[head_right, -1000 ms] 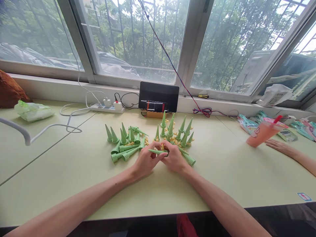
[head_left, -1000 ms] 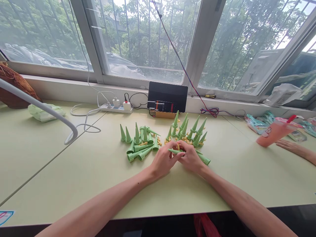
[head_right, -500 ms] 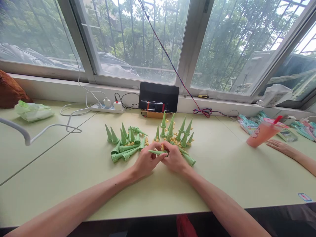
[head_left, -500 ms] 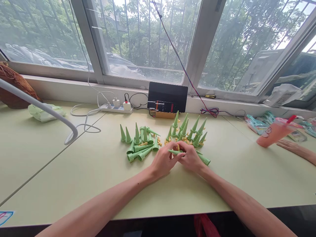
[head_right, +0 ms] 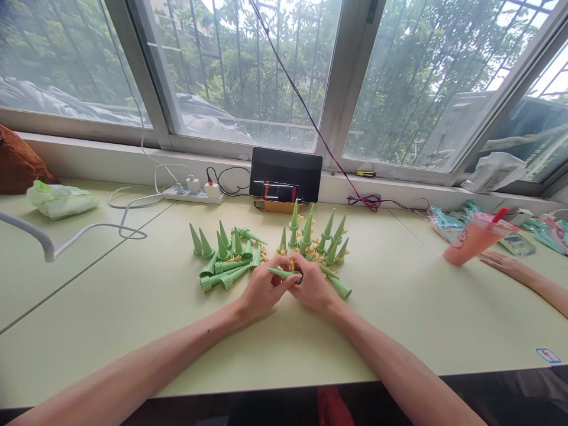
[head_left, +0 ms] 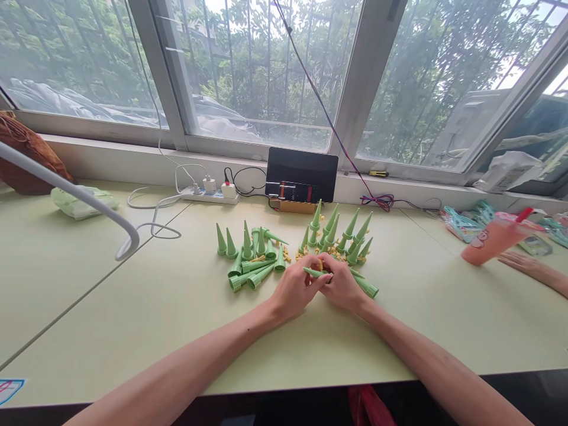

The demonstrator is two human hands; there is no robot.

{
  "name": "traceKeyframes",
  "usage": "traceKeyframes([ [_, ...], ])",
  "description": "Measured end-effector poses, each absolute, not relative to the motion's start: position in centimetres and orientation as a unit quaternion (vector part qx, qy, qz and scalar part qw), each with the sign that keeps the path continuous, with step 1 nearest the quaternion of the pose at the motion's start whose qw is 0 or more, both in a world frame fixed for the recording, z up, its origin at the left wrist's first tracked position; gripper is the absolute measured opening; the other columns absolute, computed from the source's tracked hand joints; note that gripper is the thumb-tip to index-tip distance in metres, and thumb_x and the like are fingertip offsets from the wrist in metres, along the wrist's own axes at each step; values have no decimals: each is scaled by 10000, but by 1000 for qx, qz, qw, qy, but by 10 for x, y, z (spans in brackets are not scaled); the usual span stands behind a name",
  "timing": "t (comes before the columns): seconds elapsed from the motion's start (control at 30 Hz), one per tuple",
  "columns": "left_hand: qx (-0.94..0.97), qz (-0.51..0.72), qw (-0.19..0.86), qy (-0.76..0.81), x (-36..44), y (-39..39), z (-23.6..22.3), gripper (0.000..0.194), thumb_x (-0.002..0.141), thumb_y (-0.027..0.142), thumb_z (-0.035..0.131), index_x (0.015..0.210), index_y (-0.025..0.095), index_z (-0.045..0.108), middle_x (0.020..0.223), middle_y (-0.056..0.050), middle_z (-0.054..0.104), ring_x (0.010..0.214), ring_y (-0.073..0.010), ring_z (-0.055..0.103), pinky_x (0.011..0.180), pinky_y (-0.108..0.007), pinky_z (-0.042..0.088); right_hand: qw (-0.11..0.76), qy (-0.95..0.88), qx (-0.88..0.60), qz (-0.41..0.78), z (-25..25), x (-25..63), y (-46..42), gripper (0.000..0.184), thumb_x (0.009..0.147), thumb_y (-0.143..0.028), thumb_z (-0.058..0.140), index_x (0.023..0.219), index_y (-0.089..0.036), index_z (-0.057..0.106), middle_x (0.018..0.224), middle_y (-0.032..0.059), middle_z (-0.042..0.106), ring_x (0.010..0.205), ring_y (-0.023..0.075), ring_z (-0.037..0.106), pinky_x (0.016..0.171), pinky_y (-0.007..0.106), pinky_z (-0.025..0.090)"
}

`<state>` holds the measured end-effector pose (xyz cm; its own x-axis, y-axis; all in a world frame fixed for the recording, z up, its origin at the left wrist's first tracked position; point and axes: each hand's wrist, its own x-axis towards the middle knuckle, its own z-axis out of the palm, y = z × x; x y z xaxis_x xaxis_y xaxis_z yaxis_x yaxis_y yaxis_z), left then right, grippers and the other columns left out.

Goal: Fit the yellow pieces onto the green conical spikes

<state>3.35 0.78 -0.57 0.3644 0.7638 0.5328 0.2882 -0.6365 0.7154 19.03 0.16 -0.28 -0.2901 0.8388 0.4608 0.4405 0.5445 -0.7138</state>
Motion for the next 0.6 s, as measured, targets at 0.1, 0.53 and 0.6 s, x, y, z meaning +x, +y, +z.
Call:
traceKeyframes([
  [0.1,780,458,266,334,34,8,-5,158,888,313,651,945,187,573,889,17,666,471,-39,479,545,-208,416,418,-771,-423,228,-2,190,1,187,784,-164,585,965,-206,557,779,-24,643,668,143,565,636,240,419],
  [0.53,788,454,269,316,32,8,-6,201,902,358,646,1009,197,591,959,-2,663,504,-44,487,518,-206,405,411,-769,-439,218,-1,192,0,245,740,-103,533,953,-221,512,813,-27,586,683,143,513,654,242,417],
  [0.6,794,449,261,316,32,9,-7,210,907,364,640,1027,199,592,956,-1,660,504,-48,479,518,-211,402,412,-765,-443,220,0,193,0,236,740,-108,540,946,-222,516,790,-34,577,668,139,493,643,238,408],
])
